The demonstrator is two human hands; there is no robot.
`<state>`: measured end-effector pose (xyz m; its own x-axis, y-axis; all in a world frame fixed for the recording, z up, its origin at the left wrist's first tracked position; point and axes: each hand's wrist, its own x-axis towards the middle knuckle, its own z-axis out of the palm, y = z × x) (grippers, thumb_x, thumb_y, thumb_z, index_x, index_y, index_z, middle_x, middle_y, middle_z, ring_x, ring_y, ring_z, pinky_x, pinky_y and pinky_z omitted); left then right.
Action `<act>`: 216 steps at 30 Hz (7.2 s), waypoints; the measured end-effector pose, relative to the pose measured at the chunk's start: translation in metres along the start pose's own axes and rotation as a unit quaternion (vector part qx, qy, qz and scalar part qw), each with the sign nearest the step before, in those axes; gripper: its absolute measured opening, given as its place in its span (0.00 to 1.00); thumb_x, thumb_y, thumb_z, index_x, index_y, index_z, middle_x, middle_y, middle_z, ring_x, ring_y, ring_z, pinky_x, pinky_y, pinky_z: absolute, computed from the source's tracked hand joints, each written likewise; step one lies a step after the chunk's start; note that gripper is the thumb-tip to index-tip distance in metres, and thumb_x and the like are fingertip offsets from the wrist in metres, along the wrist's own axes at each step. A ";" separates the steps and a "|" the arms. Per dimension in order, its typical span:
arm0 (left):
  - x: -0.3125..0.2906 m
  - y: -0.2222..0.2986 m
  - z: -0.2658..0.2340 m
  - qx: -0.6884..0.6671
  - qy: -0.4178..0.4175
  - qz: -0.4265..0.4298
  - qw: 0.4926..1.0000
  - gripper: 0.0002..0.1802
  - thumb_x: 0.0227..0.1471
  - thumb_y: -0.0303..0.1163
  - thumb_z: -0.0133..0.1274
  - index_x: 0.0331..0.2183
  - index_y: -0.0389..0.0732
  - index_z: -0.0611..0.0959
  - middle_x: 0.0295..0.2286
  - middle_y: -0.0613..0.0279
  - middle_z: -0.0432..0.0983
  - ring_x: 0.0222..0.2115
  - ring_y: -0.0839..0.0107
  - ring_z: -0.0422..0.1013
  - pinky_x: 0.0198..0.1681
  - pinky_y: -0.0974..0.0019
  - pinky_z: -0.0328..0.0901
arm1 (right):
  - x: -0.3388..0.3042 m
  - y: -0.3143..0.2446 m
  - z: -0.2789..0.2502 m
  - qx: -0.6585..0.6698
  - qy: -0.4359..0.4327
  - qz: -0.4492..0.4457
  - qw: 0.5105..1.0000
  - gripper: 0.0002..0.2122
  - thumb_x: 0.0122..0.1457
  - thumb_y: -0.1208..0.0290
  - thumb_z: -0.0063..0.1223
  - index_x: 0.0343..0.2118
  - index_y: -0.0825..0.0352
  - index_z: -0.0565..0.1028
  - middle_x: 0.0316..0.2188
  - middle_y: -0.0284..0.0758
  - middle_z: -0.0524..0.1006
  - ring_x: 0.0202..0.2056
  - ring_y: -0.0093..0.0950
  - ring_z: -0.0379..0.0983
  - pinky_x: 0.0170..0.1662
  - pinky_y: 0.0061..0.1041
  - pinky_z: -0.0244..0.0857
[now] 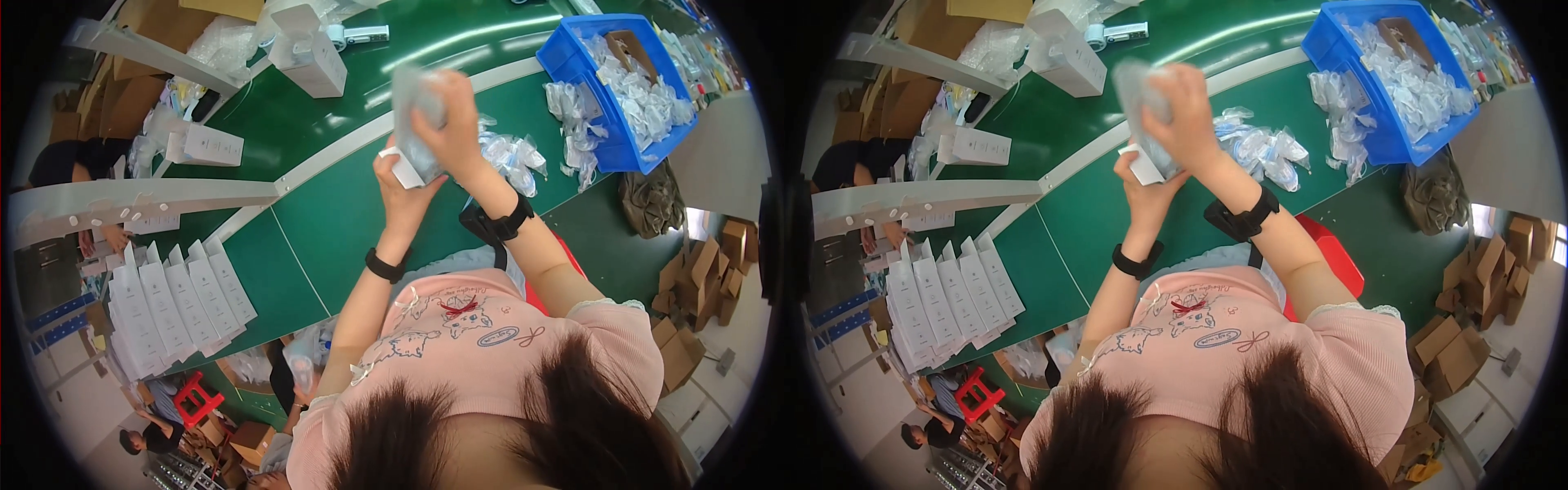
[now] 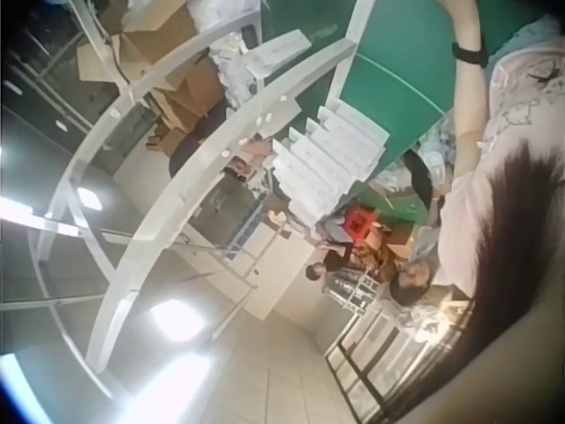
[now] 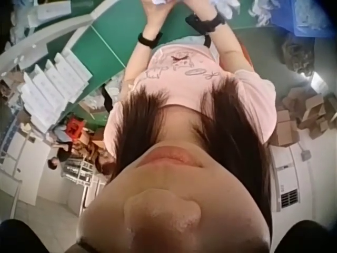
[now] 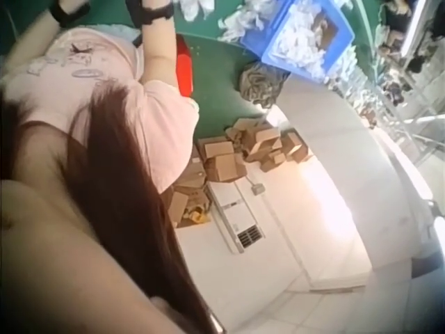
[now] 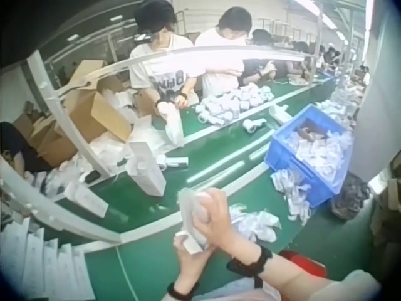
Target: The person packs handheld fans by placing them into bubble wrap bags, inserting the bagged fans and instruction manuals into cardboard boxes, and stacking the finished boxes on the table.
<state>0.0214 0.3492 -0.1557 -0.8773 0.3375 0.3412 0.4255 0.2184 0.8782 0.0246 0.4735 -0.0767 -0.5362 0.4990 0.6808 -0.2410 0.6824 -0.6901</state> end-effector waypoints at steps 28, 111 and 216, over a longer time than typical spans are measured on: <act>0.019 0.036 -0.079 -0.001 -0.021 -0.127 0.992 0.05 0.32 0.22 0.58 0.20 0.34 0.78 0.29 0.57 0.75 0.22 0.73 0.68 0.24 0.73 0.61 | -0.010 -0.008 -0.045 0.252 -0.167 0.029 0.953 0.11 0.44 0.84 0.52 0.32 0.68 0.72 0.32 0.37 0.73 0.31 0.31 0.71 0.33 0.22 0.66; -0.175 -0.253 -0.903 -0.042 0.598 -0.250 0.760 0.35 0.43 0.50 0.51 0.51 0.46 0.65 0.49 0.57 0.61 0.51 0.61 0.55 0.50 0.50 0.49 | -0.185 -0.144 0.290 0.019 -0.630 0.005 0.776 0.15 0.42 0.83 0.46 0.36 0.67 0.70 0.43 0.40 0.66 0.45 0.40 0.63 0.47 0.31 0.58; -0.099 0.172 -0.454 0.299 0.348 0.245 0.854 0.21 0.48 0.35 0.45 0.43 0.33 0.69 0.50 0.43 0.55 0.51 0.50 0.54 0.50 0.46 0.54 | -0.027 -0.242 0.182 0.375 -0.415 -0.391 0.731 0.29 0.38 0.61 0.63 0.46 0.55 0.66 0.53 0.41 0.58 0.55 0.49 0.48 0.53 0.57 0.40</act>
<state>0.0807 -0.0622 0.1140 -0.3920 -0.0579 0.9181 0.6336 0.7065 0.3151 -0.0495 0.1975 0.0271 -0.2273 -0.5955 0.7705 -0.9454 -0.0549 -0.3214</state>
